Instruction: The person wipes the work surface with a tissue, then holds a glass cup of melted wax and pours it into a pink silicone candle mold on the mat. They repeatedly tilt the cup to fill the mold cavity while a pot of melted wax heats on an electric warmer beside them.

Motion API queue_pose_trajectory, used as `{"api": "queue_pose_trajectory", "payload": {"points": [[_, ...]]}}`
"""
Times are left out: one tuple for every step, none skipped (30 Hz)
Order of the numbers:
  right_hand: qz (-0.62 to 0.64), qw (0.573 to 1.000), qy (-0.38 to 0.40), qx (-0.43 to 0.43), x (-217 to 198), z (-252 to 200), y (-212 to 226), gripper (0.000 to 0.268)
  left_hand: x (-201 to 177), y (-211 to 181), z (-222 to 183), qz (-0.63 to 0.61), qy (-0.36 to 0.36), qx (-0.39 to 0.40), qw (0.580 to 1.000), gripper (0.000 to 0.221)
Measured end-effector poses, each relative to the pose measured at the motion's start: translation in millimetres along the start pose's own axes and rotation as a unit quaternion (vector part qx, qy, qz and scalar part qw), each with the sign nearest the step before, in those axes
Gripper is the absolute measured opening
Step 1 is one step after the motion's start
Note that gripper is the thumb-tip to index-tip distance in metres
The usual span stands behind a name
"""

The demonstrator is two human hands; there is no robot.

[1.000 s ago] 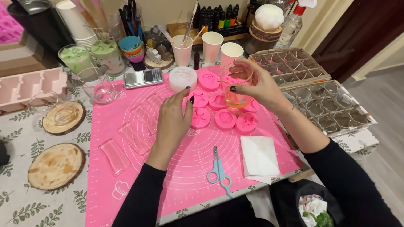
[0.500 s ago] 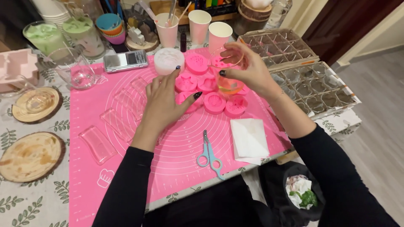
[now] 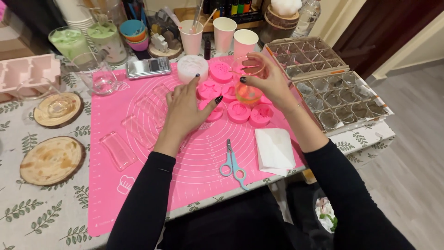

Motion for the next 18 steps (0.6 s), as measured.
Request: {"api": "queue_pose_trajectory", "payload": {"points": [[0.001,1.0,0.002,0.001,-1,0,-1,0.067,-1,1,1,-0.001,0.0,-0.002,1.0,0.088],[-0.002,1.0,0.0,-0.008,-3,-1,-2,0.066,-2,2,2,0.003,0.001,-0.007,1.0,0.086],[-0.004,1.0,0.0,-0.015,-4,-4,-4,0.065,1,2,0,0.005,0.003,-0.014,1.0,0.084],[-0.002,1.0,0.002,-0.01,-3,-7,-2,0.065,2,2,-1,0.002,0.006,-0.018,1.0,0.084],[-0.008,1.0,0.0,-0.014,-4,-7,1,0.064,-3,2,0,-0.022,-0.011,-0.01,1.0,0.078],[-0.015,1.0,-0.003,-0.019,-5,-7,5,0.063,-7,2,2,-0.046,-0.028,-0.003,0.999,0.072],[-0.014,1.0,-0.003,-0.018,-6,-9,8,0.063,-9,2,4,-0.046,-0.027,-0.004,0.999,0.072],[-0.012,1.0,0.0,-0.018,-6,-11,10,0.063,-13,4,6,-0.112,-0.042,0.0,0.993,0.067],[-0.01,1.0,0.004,-0.02,-5,-12,12,0.064,-17,8,7,-0.177,-0.057,0.004,0.983,0.063],[-0.008,1.0,0.005,-0.02,-6,-12,11,0.064,-24,10,9,-0.175,-0.056,0.002,0.983,0.063],[-0.001,1.0,0.004,-0.03,-7,-13,10,0.063,-27,16,10,-0.267,-0.059,-0.01,0.962,0.062],[0.006,0.999,0.003,-0.04,-9,-14,9,0.063,-29,23,11,-0.357,-0.062,-0.023,0.932,0.062],[0.007,0.999,0.004,-0.039,-8,-15,10,0.063,-35,30,11,-0.357,-0.062,-0.025,0.932,0.062],[0.005,0.999,0.002,-0.04,-8,-16,11,0.063,-38,39,10,-0.461,-0.069,-0.015,0.885,0.066],[0.001,0.999,-0.001,-0.041,-9,-17,12,0.062,-41,47,11,-0.56,-0.075,-0.003,0.825,0.071],[0.001,0.999,-0.001,-0.041,-10,-17,13,0.062,-44,50,9,-0.56,-0.076,-0.003,0.825,0.071],[0.011,0.999,0.001,-0.039,-10,-17,12,0.063,-45,52,5,-0.642,-0.076,0.028,0.762,0.076],[0.021,0.999,0.003,-0.037,-10,-16,11,0.063,-46,54,2,-0.717,-0.075,0.057,0.691,0.081]]}}
Point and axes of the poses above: each hand's wrist, its own z-axis towards the middle knuckle, its own x-axis out of the palm, y = z × x, the point moved 7 cm from there along z, towards the middle knuckle, and after that the axes turned 15 degrees about y, right-handed, at the moved point
